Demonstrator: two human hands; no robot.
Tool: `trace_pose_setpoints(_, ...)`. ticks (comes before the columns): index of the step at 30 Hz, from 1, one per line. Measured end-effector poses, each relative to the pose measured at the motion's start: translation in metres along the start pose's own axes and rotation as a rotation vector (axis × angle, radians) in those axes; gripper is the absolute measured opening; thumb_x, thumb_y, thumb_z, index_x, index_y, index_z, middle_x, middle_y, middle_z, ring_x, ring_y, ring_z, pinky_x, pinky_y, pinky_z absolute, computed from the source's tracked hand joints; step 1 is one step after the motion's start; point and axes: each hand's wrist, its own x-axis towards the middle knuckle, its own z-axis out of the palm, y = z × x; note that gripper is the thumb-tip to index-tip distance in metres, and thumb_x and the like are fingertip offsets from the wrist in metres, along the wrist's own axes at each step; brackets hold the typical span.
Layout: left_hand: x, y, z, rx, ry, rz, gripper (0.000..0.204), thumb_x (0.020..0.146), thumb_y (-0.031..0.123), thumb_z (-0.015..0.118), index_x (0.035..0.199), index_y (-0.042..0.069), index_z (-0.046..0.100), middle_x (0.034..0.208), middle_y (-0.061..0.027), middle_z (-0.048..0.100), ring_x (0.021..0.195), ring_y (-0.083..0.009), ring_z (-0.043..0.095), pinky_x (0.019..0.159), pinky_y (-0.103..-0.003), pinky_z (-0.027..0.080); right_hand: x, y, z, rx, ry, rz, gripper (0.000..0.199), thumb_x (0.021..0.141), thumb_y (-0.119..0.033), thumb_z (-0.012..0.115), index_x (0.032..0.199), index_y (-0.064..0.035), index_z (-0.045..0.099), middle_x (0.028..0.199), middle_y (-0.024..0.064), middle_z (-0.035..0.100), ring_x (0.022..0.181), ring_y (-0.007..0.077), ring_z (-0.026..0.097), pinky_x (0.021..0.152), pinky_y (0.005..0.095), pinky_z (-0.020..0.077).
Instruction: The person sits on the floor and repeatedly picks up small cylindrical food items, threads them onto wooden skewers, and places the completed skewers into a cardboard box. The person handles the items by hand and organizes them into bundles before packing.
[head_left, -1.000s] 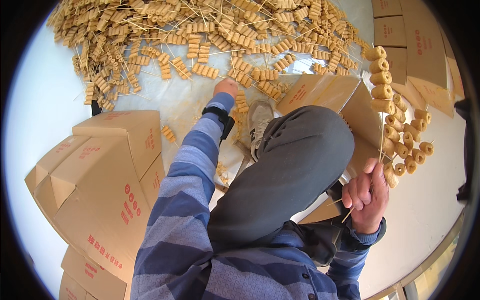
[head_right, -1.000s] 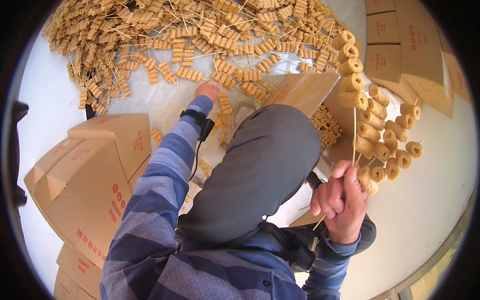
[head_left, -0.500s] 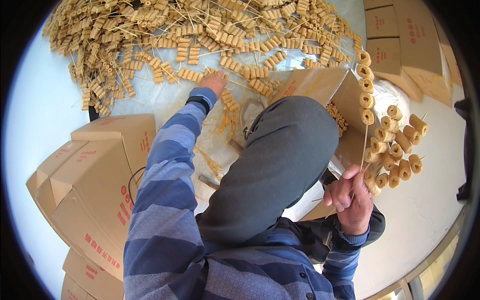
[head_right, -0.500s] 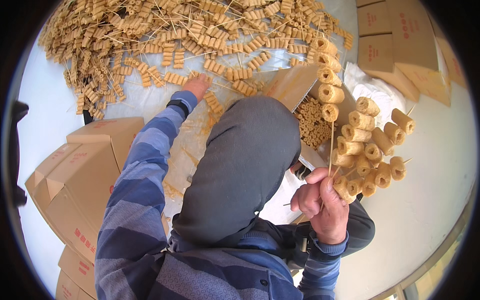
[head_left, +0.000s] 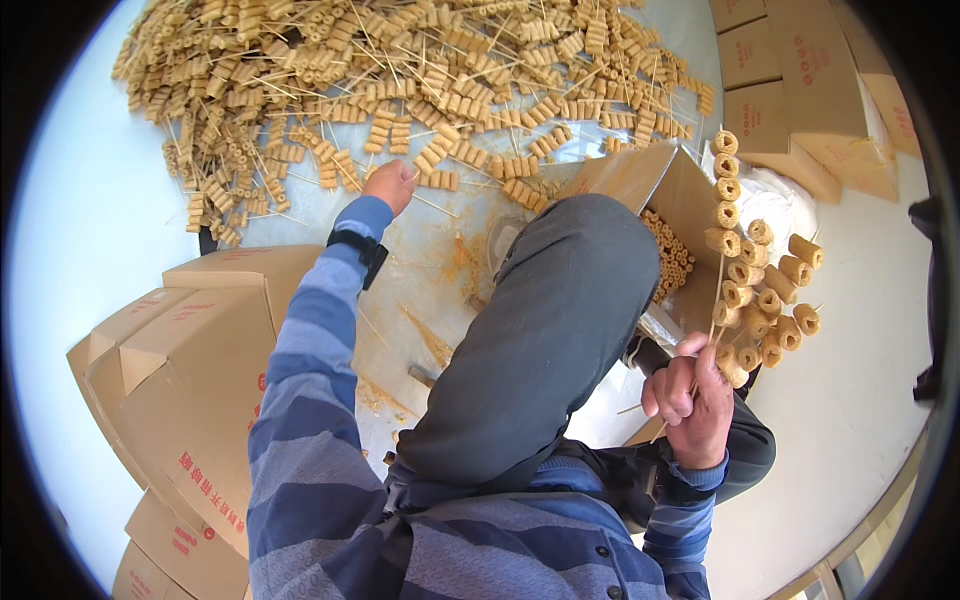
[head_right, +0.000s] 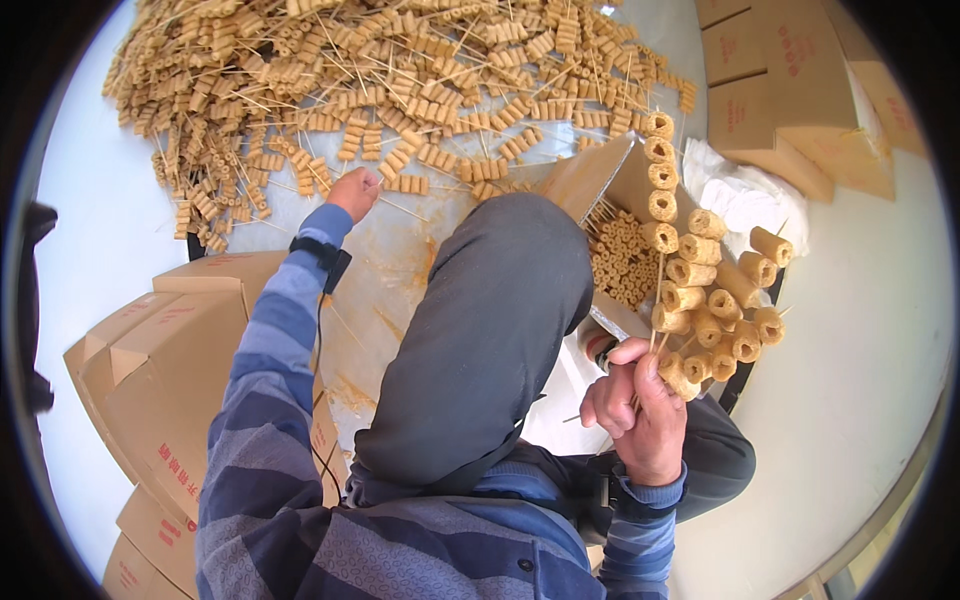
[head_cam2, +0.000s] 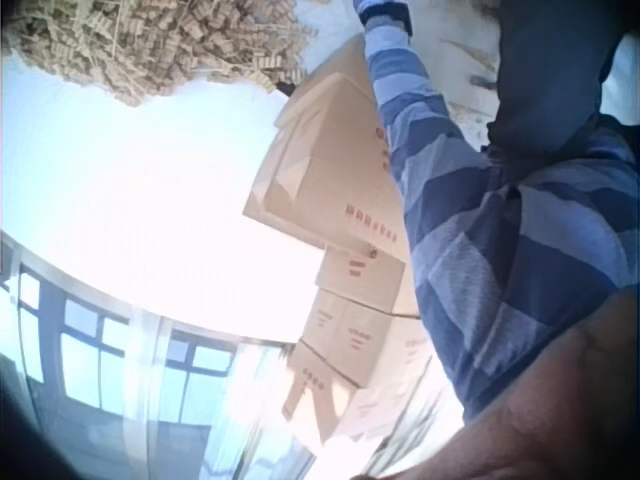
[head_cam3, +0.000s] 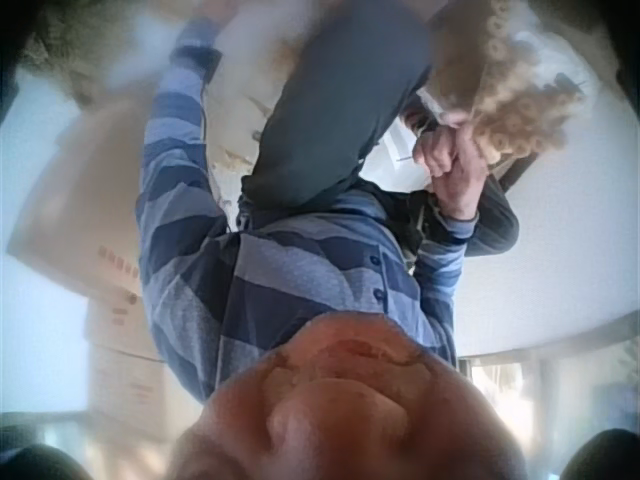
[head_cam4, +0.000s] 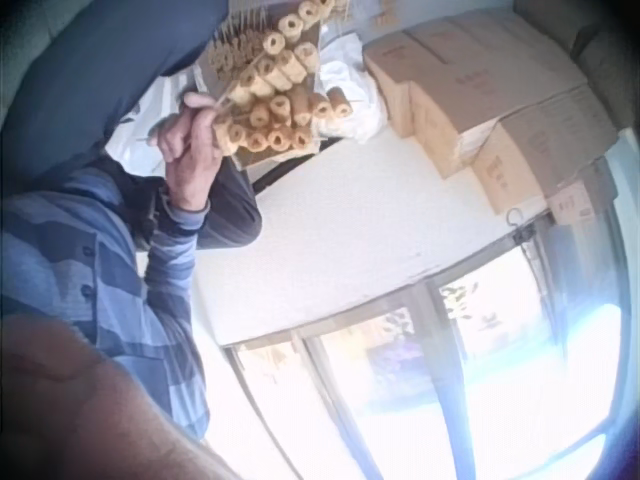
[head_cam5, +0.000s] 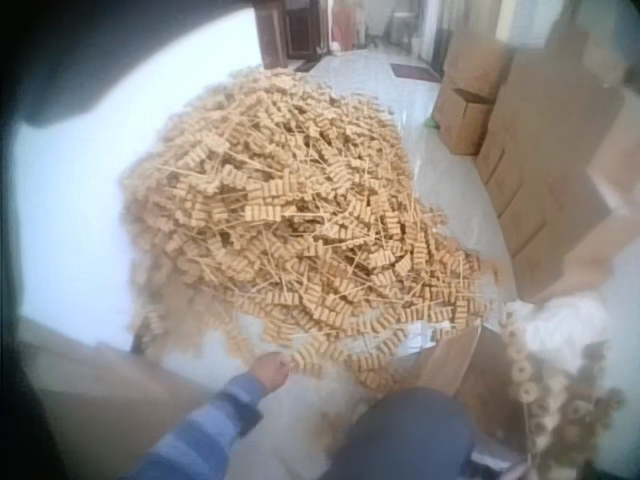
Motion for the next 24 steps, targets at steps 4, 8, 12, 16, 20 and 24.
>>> trace_pose_setpoints(4, -0.072, 0.078, -0.089, -1.056, -0.182, -0.064, 0.02, 0.094, 0.017, 0.068, 0.103, 0.001, 0.061, 0.081, -0.0023, 0.061, 0.074, -0.0103, 0.059, 0.068, -0.028, 0.051, -0.008, 0.002, 0.021, 0.057, -0.032, -0.005, 0.036, 0.111, -0.031, 0.033, 0.116, -0.0007, 0.053, 0.063, 0.0039, 0.051, 0.055, 0.0176, 0.053, 0.07, 0.0386, 0.0554)
trace_pose_setpoints(8, -0.165, 0.168, -0.157, -1.409, -0.251, 0.229, 0.015, 0.096, 0.011, 0.065, 0.107, 0.002, 0.061, 0.085, -0.0051, 0.063, 0.074, -0.0124, 0.06, 0.071, -0.028, 0.051, -0.02, 0.001, 0.035, 0.162, -0.166, 0.002, 0.036, 0.11, -0.033, 0.035, 0.121, -0.003, 0.053, 0.102, 0.0185, 0.07, 0.101, 0.0319, 0.069, 0.091, 0.0471, 0.0556)
trace_pose_setpoints(12, -0.238, 0.245, -0.142, -1.372, -0.465, 0.308, 0.014, 0.094, 0.008, 0.068, 0.105, 0.002, 0.063, 0.095, -0.0076, 0.067, 0.081, -0.0133, 0.062, 0.076, -0.027, 0.051, -0.046, 0.003, 0.044, 0.204, -0.213, -0.035, 0.037, 0.109, -0.036, 0.037, 0.123, -0.0047, 0.052, 0.121, 0.0209, 0.066, 0.118, 0.0352, 0.063, 0.098, 0.0494, 0.0532)
trace_pose_setpoints(16, -0.267, 0.288, -0.096, -1.33, -0.535, 0.322, 0.015, 0.094, 0.009, 0.069, 0.106, 0.002, 0.064, 0.096, -0.0036, 0.065, 0.087, -0.0115, 0.06, 0.079, -0.027, 0.049, -0.083, 0.005, 0.042, 0.201, -0.228, 0.03, 0.037, 0.11, -0.036, 0.033, 0.123, -0.0048, 0.05, 0.115, 0.023, 0.067, 0.104, 0.0333, 0.069, 0.089, 0.0427, 0.0567)
trace_pose_setpoints(20, -0.284, 0.307, -0.063, -1.347, -0.611, 0.313, 0.015, 0.094, 0.011, 0.069, 0.106, 0.003, 0.064, 0.096, -0.0015, 0.064, 0.087, -0.0108, 0.058, 0.081, -0.027, 0.048, -0.118, 0.001, 0.022, 0.205, -0.142, 0.047, 0.034, 0.11, -0.036, 0.036, 0.115, -0.0067, 0.052, 0.077, 0.0074, 0.056, 0.065, 0.0201, 0.058, 0.06, 0.0272, 0.0466)
trace_pose_setpoints(24, -0.299, 0.32, -0.049, -1.303, -0.649, 0.408, 0.016, 0.094, 0.012, 0.068, 0.108, 0.007, 0.064, 0.106, -0.0038, 0.063, 0.096, -0.0126, 0.059, 0.087, -0.03, 0.048, -0.131, 0.001, 0.005, 0.289, -0.152, -0.042, 0.028, 0.109, -0.034, 0.039, 0.102, -0.0089, 0.05, 0.067, -0.0015, 0.034, 0.058, 0.0128, 0.035, 0.055, 0.0255, 0.0324)
